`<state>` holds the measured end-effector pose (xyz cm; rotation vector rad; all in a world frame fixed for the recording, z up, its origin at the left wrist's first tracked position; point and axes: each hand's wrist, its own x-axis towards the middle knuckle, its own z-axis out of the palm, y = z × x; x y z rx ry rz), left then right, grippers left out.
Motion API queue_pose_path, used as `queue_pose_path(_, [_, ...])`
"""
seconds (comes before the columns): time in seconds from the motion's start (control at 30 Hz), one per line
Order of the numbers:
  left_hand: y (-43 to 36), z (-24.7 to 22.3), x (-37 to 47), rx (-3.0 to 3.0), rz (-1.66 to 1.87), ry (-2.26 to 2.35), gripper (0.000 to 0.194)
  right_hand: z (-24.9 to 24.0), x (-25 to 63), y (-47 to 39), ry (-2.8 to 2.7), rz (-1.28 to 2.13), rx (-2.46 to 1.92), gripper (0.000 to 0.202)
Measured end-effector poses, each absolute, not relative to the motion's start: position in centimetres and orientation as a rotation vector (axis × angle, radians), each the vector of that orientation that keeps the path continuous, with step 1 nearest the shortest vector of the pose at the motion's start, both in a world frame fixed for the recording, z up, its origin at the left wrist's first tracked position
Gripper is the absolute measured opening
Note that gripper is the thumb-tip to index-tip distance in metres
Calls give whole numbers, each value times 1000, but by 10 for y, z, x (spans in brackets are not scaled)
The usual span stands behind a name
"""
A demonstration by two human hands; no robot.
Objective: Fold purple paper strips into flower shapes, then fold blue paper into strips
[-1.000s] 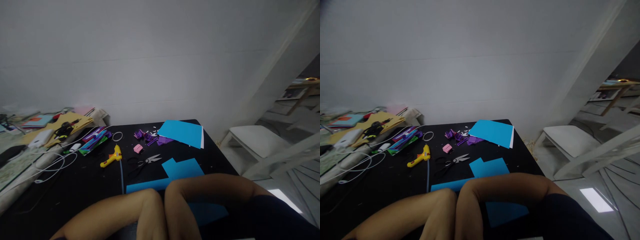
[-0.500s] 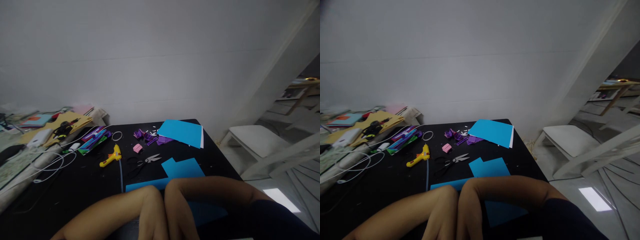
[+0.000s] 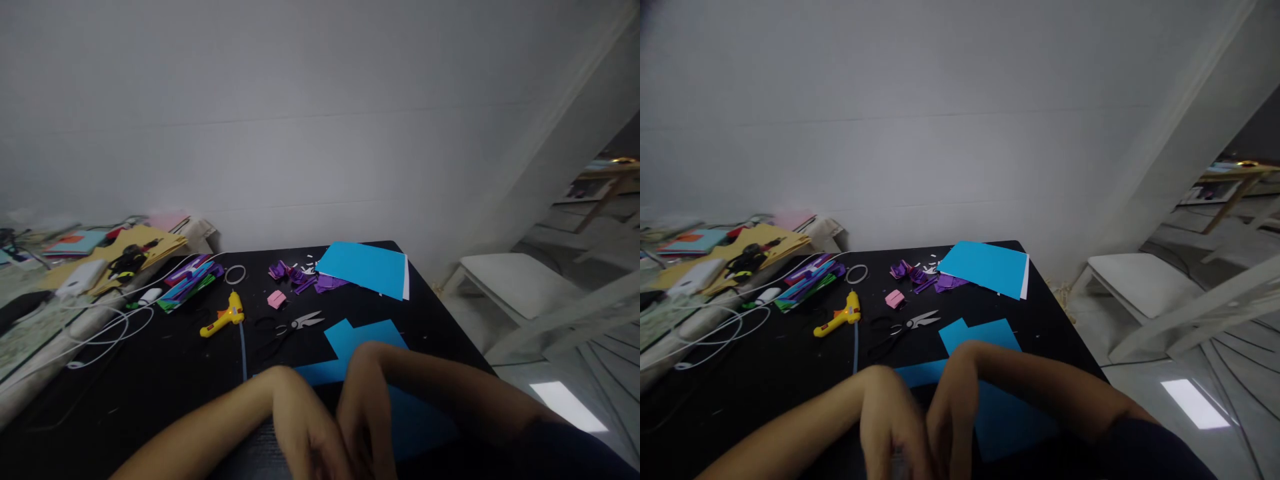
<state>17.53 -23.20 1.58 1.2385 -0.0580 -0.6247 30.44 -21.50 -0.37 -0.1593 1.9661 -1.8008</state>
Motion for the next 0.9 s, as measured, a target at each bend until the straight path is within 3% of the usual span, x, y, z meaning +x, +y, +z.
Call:
queue_pose_path(0.07, [-231, 18, 149, 1330, -250, 267, 32, 13, 306, -184, 1728, -1813, -202, 53])
queue_pose_path(0.2, [-233, 14, 115, 1862, 426, 968, 19, 9, 323, -145, 2242, -2072, 702, 38])
queue_pose_path(0.27, [-235, 6, 112, 2133, 592, 1180, 11, -5, 330, -139, 2582, -1897, 1169, 24])
queue_pose_path(0.33, [-237, -5, 116, 2303, 604, 1261, 17, -19, 330, -138, 2748, -1781, 1388, 15])
queue_pose_path(0.53, [-241, -32, 124, 2491, 461, 1277, 42, -50, 313, -140, 2651, -2167, 1366, 23])
queue_pose_path(0.9, [-242, -37, 126, 2350, 460, 1271, 25, -61, 309, -140, 2721, -2114, 1501, 23])
